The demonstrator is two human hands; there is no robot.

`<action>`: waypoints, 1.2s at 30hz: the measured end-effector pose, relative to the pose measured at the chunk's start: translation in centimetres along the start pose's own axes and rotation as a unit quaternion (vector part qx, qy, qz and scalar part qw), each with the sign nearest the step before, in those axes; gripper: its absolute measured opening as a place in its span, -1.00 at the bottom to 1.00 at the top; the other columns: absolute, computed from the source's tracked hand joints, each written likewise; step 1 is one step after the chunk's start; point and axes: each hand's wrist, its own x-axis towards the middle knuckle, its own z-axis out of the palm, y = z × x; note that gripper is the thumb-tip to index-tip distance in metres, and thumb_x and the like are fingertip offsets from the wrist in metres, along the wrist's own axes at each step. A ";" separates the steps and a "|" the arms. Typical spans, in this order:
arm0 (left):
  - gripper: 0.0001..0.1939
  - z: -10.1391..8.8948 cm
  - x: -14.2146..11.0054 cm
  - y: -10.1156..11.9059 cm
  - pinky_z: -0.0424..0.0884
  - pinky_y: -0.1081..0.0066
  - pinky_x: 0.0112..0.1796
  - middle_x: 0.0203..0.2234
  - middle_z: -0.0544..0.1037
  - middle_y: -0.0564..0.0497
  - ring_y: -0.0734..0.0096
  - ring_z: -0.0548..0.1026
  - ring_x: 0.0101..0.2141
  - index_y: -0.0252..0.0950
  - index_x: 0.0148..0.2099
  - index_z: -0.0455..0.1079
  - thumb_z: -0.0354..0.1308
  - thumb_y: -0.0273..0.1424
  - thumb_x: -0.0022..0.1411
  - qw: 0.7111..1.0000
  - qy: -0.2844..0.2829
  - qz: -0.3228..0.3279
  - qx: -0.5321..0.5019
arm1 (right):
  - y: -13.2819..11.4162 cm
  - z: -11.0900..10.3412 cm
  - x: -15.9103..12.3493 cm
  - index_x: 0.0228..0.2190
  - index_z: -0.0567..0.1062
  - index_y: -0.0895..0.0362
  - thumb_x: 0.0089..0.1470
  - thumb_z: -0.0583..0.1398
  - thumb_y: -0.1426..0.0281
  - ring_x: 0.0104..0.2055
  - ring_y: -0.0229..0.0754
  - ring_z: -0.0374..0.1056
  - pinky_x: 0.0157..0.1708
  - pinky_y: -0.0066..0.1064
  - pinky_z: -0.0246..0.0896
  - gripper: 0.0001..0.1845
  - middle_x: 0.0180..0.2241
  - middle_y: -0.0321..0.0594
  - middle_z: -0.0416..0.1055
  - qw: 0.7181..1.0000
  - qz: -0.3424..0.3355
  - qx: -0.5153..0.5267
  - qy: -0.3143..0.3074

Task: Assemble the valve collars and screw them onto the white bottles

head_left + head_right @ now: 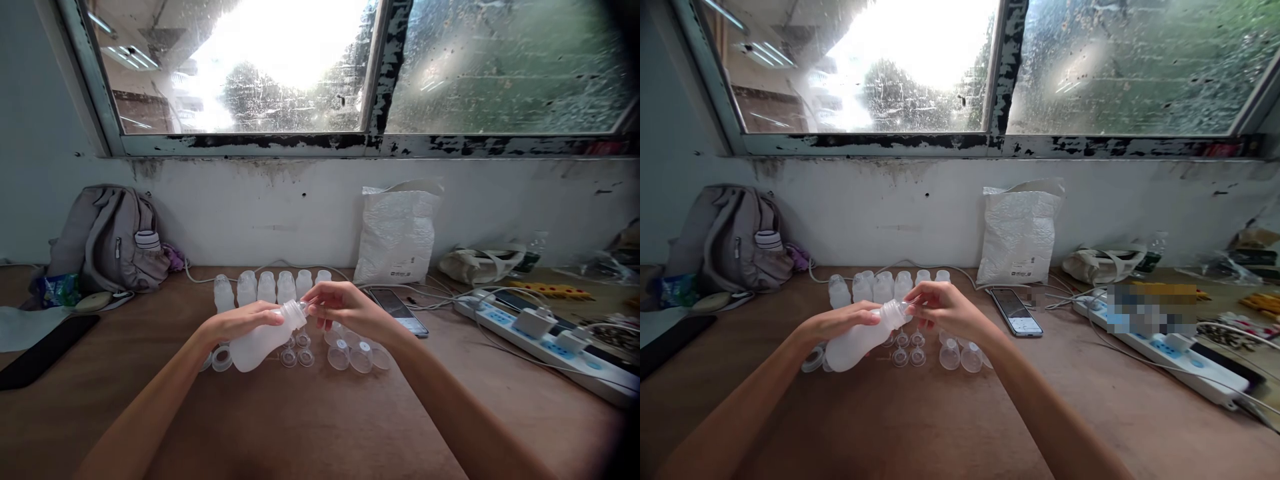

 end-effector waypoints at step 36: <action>-0.61 0.2 0.2 -0.1 0.16 0.53 -0.49 -0.46 0.36 0.04 0.48 0.29 -0.50 -0.32 -0.28 0.31 -0.09 -0.10 0.08 0.997 -0.021 -0.005 0.079 | 0.7 -0.5 -0.2 -0.51 0.31 0.16 -0.03 0.07 0.11 -0.67 -0.41 0.12 -0.70 -0.57 0.00 -0.66 -0.65 -0.37 0.24 0.991 -0.011 -0.132 -0.036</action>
